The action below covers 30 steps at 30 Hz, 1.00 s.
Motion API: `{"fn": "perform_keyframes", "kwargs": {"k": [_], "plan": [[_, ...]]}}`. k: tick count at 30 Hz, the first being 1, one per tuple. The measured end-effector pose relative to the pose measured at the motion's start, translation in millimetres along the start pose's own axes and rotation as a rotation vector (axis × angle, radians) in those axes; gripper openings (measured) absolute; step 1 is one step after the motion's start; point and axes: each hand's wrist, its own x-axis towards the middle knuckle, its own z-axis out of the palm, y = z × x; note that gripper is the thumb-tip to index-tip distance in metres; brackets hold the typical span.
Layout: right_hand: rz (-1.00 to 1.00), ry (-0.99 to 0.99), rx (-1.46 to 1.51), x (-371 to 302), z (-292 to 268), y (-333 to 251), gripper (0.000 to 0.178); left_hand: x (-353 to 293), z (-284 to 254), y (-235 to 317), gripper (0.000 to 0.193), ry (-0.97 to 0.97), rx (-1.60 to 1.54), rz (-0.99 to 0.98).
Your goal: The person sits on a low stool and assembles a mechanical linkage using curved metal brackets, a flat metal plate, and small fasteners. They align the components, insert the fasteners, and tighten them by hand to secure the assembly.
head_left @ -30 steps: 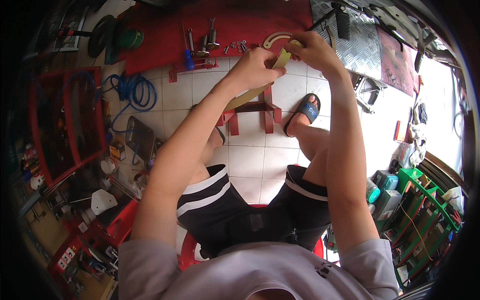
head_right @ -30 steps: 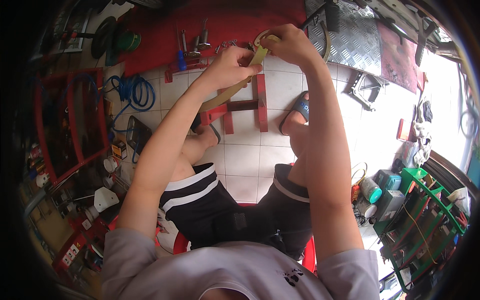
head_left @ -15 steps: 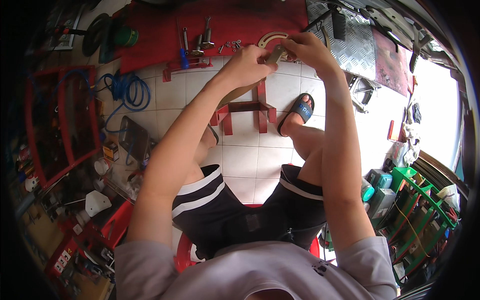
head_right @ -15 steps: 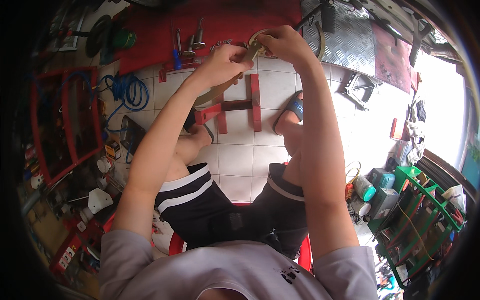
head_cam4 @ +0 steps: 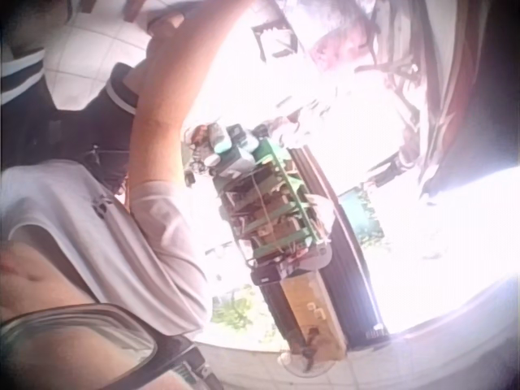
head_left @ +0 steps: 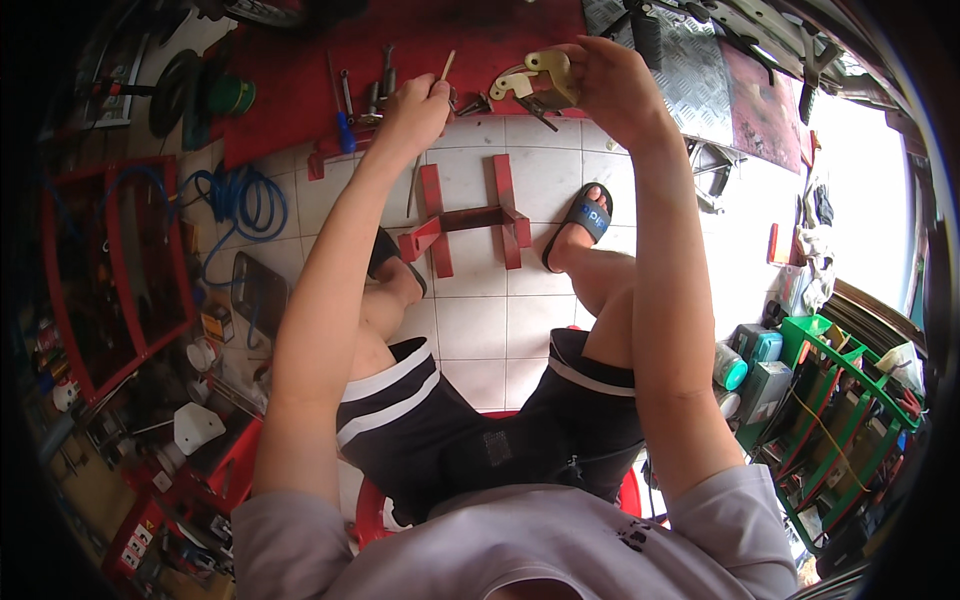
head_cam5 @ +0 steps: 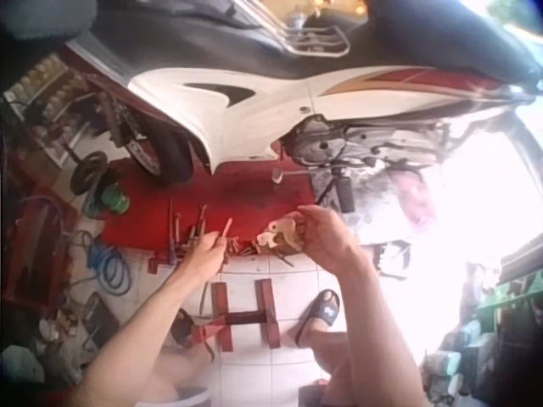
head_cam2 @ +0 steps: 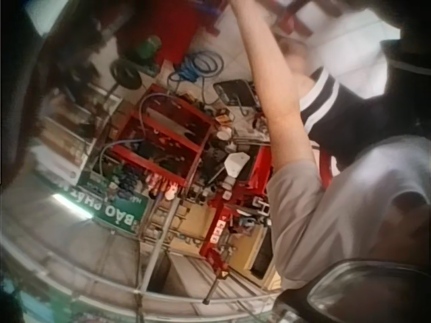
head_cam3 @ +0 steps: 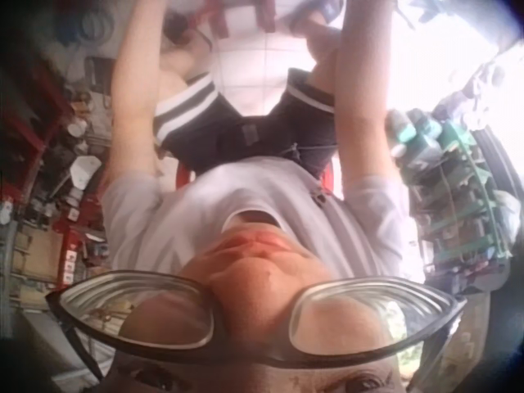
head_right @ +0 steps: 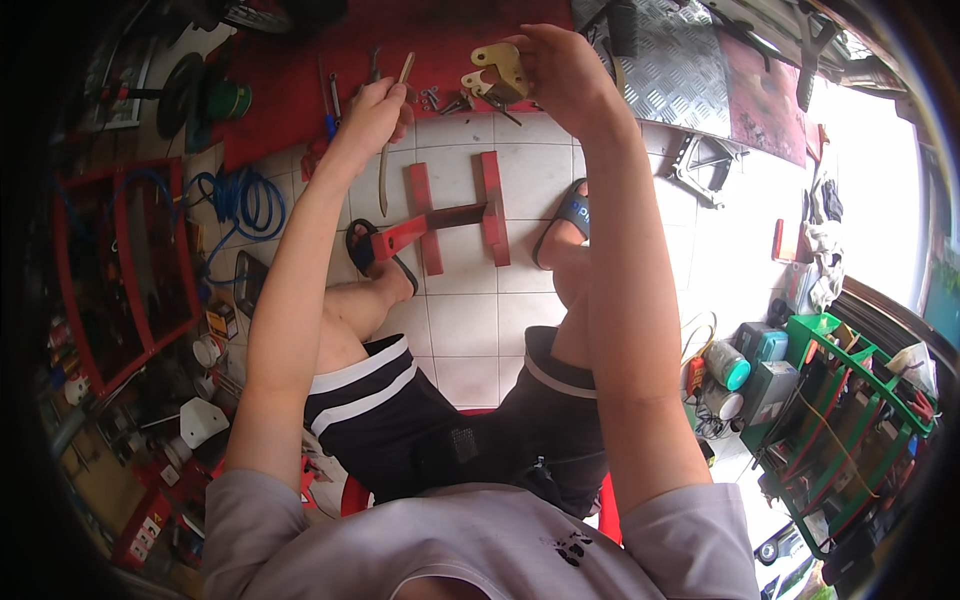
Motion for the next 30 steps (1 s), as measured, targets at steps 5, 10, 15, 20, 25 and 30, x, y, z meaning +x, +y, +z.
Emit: {"fn": "perform_keyframes", "kwargs": {"k": [5, 10, 15, 20, 25, 30], "plan": [[-0.053, 0.177, -0.2, -7.8, 3.9, -1.7, 0.036, -1.2, -0.2, 4.2, 0.026, -0.032, -0.022, -0.035], [-0.108, 0.238, -0.169, -5.3, -12.1, -4.4, 0.032, 8.7, -6.7, -8.0, 0.022, -0.002, -0.122, -0.009], [-0.076, 0.243, -0.225, -9.3, -20.4, -9.9, 0.031, 14.4, -10.4, -8.6, 0.019, 0.142, -0.355, -0.059], [-0.098, 0.266, -0.232, -19.4, -20.3, -16.5, 0.029, 28.7, -14.1, -19.8, 0.019, 0.255, -0.548, -0.13], [-0.133, 0.295, -0.199, -12.0, -33.4, -18.9, 0.031, 66.0, 5.5, -71.0, 0.019, 0.368, -1.25, -0.375], [-0.137, 0.347, -0.079, -17.5, -35.3, -24.4, 0.033, 111.8, 31.1, -110.2, 0.026, 0.541, -1.672, -0.459]]}}
